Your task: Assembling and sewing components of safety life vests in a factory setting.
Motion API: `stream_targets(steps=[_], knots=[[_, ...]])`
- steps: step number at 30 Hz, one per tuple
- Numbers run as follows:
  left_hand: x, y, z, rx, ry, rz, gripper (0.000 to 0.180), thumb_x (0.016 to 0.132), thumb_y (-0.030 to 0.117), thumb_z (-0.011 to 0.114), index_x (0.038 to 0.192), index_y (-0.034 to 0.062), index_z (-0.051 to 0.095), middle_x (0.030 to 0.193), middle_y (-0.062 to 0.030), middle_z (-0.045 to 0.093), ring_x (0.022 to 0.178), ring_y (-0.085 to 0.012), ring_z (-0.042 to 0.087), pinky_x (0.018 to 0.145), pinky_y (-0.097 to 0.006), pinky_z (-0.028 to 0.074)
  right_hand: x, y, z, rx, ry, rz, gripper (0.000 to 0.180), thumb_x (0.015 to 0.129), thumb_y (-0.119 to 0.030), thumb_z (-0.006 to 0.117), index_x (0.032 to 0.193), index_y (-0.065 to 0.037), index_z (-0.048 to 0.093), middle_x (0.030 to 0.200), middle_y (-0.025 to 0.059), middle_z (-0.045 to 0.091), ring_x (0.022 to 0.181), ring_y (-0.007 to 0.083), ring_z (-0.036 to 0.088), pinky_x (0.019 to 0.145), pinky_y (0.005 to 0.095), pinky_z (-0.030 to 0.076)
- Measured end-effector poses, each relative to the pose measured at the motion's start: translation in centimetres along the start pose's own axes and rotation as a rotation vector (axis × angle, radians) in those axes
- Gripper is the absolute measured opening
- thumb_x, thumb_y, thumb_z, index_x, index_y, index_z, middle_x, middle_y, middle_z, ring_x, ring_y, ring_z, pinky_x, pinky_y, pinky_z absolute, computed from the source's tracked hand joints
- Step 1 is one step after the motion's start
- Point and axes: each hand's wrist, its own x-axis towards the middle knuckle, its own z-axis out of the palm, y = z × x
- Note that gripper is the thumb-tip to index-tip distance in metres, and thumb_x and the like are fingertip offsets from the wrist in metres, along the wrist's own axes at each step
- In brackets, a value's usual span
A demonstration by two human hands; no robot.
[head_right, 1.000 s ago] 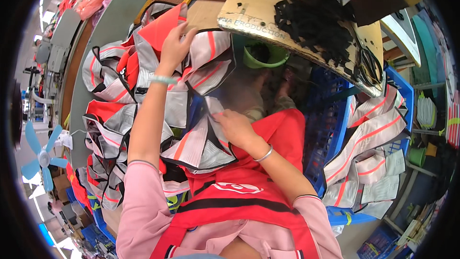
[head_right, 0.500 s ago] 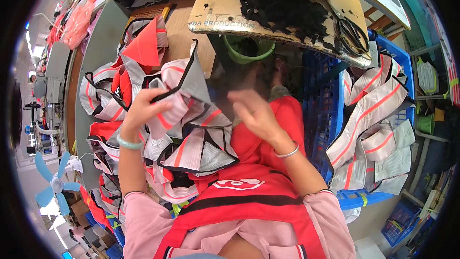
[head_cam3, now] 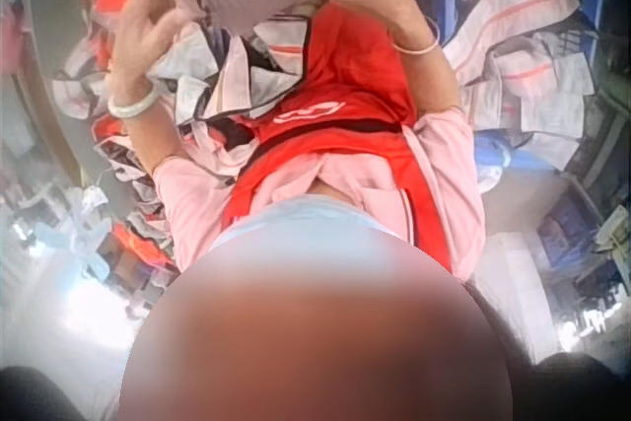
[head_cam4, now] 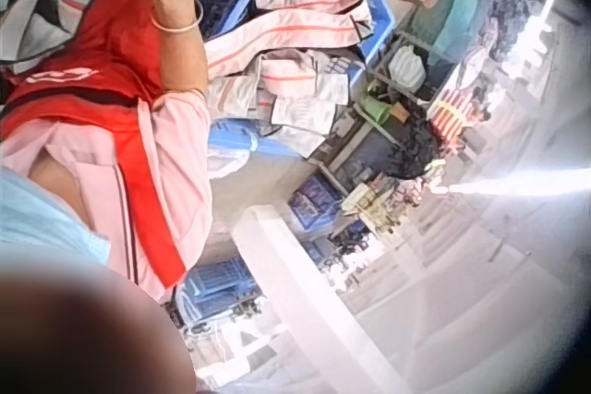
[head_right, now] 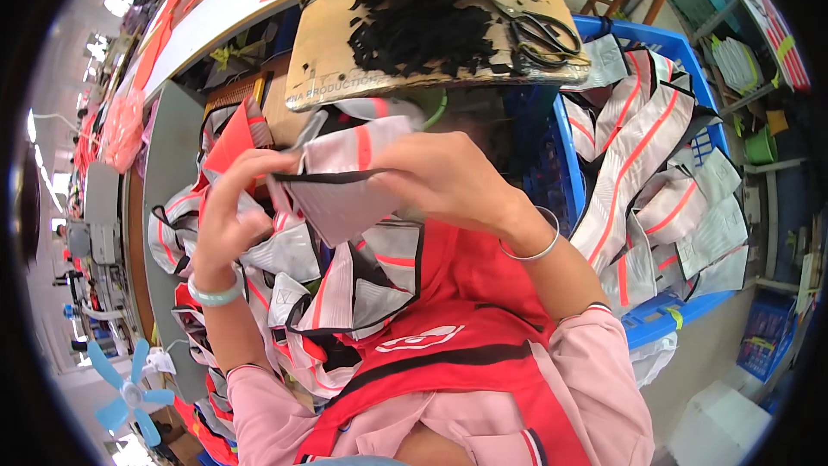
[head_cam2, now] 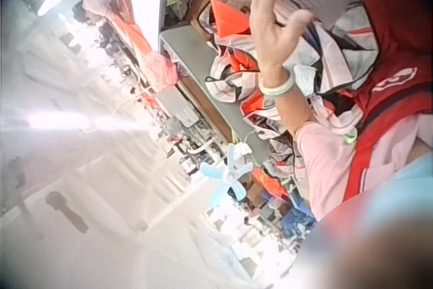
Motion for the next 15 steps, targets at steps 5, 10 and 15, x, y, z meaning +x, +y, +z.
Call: stream_targets(steps=[5, 10, 15], knots=[[5.3, 1.7, 5.8, 0.308, -0.062, 0.105, 0.037, 0.075, 0.021, 0.075, 0.106, 0.0026, 0.067, 0.091, -0.0094, 0.066, 0.087, -0.02, 0.063, 0.079, -0.03, 0.048, 1.9, -1.0, -2.8, 0.004, 0.002, -0.034, 0.013, 0.081, -0.007, 0.067, 0.092, -0.001, 0.065, 0.077, 0.0108, 0.063, 0.067, 0.0245, 0.061, 0.06, 0.03, 0.047], [9.0, 0.6, 6.4, -0.318, -0.057, -0.122, 0.026, 0.082, 0.015, 0.07, 0.103, 0.0005, 0.067, 0.089, -0.0042, 0.068, 0.082, -0.0097, 0.06, 0.074, -0.024, 0.047, 3.1, -0.6, -6.6, -0.001, 0.013, 0.179, 0.016, 0.086, -0.009, 0.064, 0.099, 0.001, 0.065, 0.077, 0.0064, 0.064, 0.066, 0.0109, 0.055, 0.06, 0.0243, 0.045], [11.5, -0.4, 5.0, -0.402, -0.076, -0.303, 0.023, 0.085, 0.016, 0.068, 0.1, -0.0015, 0.067, 0.085, -0.0021, 0.066, 0.079, -0.0069, 0.058, 0.071, -0.022, 0.047, 3.9, 2.1, -7.1, 0.27, 0.108, 0.408, 0.016, 0.087, -0.009, 0.063, 0.1, 0.002, 0.066, 0.081, 0.0034, 0.066, 0.073, 0.0077, 0.06, 0.064, 0.0221, 0.049]])
